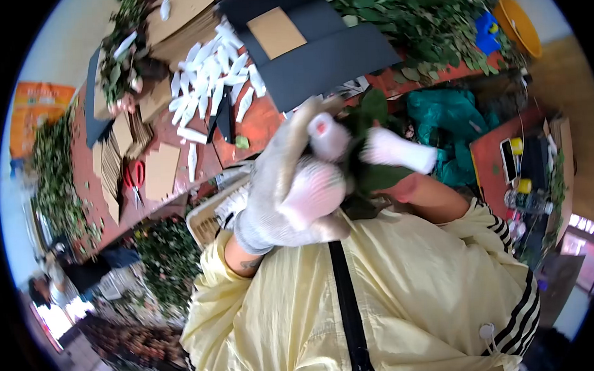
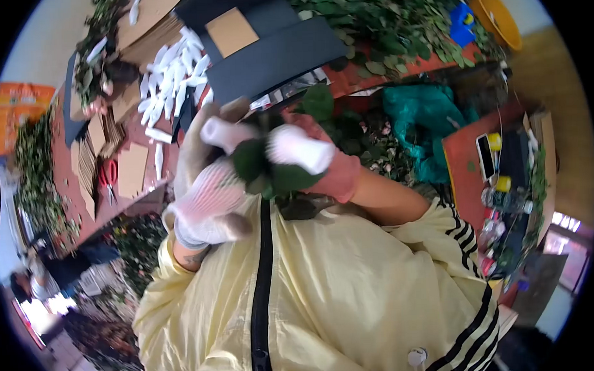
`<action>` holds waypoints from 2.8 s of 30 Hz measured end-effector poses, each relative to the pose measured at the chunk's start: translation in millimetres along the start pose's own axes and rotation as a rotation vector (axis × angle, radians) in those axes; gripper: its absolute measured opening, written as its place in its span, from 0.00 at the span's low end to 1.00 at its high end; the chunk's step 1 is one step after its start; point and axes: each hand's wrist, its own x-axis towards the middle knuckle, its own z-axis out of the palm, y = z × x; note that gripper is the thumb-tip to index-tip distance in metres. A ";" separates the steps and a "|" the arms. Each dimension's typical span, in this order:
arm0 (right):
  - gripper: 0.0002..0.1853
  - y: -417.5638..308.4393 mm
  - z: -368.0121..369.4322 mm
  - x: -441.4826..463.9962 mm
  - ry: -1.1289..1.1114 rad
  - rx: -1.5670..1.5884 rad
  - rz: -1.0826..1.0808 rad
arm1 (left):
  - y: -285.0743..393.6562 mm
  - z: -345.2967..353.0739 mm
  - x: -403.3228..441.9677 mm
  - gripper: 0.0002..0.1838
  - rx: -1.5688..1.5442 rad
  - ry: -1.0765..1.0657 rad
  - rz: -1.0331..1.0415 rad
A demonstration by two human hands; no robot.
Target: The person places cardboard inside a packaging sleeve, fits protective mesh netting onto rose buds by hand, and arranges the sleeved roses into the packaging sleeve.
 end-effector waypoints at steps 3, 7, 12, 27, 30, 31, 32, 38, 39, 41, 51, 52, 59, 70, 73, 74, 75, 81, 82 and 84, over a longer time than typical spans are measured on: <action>0.24 -1.4 -11.4 -4.6 0.025 0.038 0.023 | 16.2 8.3 11.1 0.49 0.238 -0.043 0.038; 0.23 6.6 -22.5 -6.5 0.066 0.073 0.040 | 17.8 10.8 19.3 0.38 0.234 -0.046 0.233; 0.22 2.3 -10.9 -10.5 0.060 0.101 0.061 | 19.4 13.8 11.0 0.25 0.062 0.037 0.257; 0.22 15.3 -29.4 -18.6 0.256 0.035 -0.061 | 30.7 7.7 16.9 0.21 0.164 -0.139 0.353; 0.22 -0.6 -22.5 -25.6 0.236 -0.005 -0.134 | 24.9 9.3 14.6 0.30 0.034 -0.027 0.285; 0.22 -4.8 -21.8 -28.6 0.233 -0.019 -0.156 | 20.2 8.7 11.7 0.32 0.056 0.023 0.265; 0.22 -12.4 -19.5 -30.4 0.219 -0.041 -0.189 | 16.8 8.0 10.0 0.34 0.077 0.073 0.244; 0.23 -17.3 -12.7 -31.1 0.189 -0.109 -0.222 | 25.8 11.2 25.8 0.25 0.352 -0.006 0.313; 0.23 -13.6 -14.3 -30.6 0.193 -0.112 -0.219 | 26.6 12.8 26.9 0.24 0.404 0.029 0.349; 0.23 -4.7 -20.2 -26.5 0.207 -0.115 -0.214 | 21.6 16.7 26.9 0.25 0.430 0.101 0.425; 0.23 5.1 -30.8 -23.0 0.220 -0.107 -0.169 | 20.4 19.2 23.1 0.24 0.496 0.067 0.355; 0.23 5.8 -31.4 -22.9 0.222 -0.105 -0.168 | 20.4 19.9 22.9 0.24 0.498 0.089 0.383; 0.23 6.0 -32.7 -24.4 0.233 -0.104 -0.151 | 20.9 21.1 25.3 0.22 0.519 0.064 0.401; 0.23 10.9 -37.8 -39.5 0.316 -0.151 -0.104 | 16.5 16.3 19.9 0.33 0.314 -0.040 0.162; 0.23 12.0 -41.3 -40.7 0.329 -0.157 -0.107 | 13.0 11.9 17.5 0.32 0.305 -0.076 0.096; 0.23 12.1 -42.2 -41.4 0.326 -0.160 -0.111 | 13.8 10.5 16.9 0.31 0.303 -0.079 0.075; 0.23 12.9 -42.1 -40.1 0.331 -0.164 -0.113 | 13.0 9.7 14.9 0.31 0.301 -0.080 0.055; 0.23 12.6 -44.5 -42.6 0.327 -0.135 -0.152 | 16.5 -0.3 4.7 0.29 0.137 -0.060 -0.125; 0.23 14.1 -43.8 -42.6 0.329 -0.100 -0.165 | 14.1 -1.6 2.4 0.29 0.142 -0.053 -0.124; 0.23 13.1 -42.7 -43.2 0.344 -0.081 -0.184 | 12.6 -1.0 -0.4 0.28 0.156 -0.030 -0.109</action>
